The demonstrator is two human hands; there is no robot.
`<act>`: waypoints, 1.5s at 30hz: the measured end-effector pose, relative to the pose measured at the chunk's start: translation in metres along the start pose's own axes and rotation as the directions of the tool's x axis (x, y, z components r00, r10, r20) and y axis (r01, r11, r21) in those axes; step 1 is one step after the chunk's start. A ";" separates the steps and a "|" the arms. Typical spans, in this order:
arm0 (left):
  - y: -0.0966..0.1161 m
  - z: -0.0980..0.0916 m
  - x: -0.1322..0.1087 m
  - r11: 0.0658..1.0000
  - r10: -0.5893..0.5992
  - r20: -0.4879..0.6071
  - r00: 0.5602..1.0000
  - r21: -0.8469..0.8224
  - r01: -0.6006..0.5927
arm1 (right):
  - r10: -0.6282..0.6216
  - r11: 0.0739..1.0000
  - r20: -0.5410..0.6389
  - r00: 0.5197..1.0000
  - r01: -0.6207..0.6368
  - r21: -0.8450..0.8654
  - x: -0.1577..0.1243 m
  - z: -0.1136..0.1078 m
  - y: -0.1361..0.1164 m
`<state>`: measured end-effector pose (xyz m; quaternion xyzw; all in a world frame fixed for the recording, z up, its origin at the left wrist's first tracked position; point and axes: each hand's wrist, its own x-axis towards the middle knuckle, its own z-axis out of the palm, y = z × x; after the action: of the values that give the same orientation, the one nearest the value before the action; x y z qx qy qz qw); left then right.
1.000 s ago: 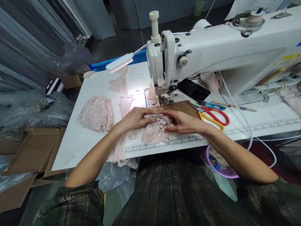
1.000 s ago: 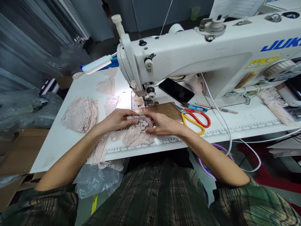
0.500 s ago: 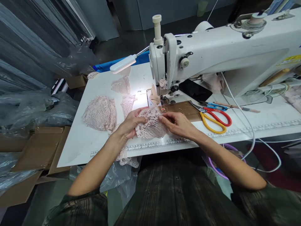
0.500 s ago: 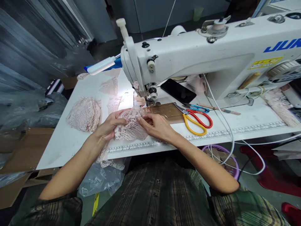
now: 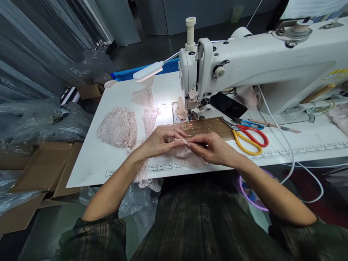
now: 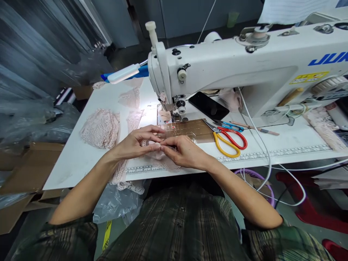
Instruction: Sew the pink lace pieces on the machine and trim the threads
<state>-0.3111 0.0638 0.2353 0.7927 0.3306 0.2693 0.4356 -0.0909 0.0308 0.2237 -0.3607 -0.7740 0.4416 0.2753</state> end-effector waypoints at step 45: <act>0.008 0.036 -0.017 0.878 -0.416 -0.337 0.845 -0.392 0.276 | 0.003 1.000 -0.253 0.967 0.004 0.024 -0.008 0.016 0.016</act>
<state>-0.2939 0.0295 0.2231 0.5602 0.5045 0.3969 0.5236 -0.0930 0.0224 0.2012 -0.4105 -0.7271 0.4014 0.3763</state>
